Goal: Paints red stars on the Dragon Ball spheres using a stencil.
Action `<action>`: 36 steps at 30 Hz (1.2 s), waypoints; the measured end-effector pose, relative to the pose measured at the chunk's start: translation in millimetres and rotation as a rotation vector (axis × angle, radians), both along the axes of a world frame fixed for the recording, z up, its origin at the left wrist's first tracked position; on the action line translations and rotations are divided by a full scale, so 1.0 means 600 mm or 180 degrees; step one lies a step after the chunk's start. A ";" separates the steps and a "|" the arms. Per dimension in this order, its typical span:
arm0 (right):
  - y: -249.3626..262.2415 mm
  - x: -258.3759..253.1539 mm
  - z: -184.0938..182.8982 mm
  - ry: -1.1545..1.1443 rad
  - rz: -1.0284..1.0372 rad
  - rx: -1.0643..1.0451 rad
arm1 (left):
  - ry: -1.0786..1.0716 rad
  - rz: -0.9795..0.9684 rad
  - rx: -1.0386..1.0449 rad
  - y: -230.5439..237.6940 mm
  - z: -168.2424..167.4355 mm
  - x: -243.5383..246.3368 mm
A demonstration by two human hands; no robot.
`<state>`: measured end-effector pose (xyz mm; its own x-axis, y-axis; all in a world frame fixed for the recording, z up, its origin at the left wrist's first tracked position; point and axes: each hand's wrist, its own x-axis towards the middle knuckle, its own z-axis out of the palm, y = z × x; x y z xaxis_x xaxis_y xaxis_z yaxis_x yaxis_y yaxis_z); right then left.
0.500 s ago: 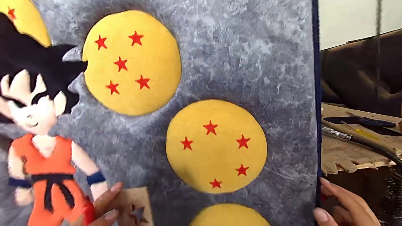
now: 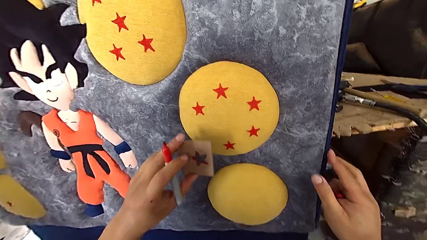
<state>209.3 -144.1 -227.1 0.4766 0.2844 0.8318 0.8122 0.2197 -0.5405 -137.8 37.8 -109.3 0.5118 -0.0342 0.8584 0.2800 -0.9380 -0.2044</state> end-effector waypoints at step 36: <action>0.127 -0.186 0.166 -0.1642 -0.0047 0.0359 | 0.0051 -0.0662 0.0438 0.079 0.054 0.046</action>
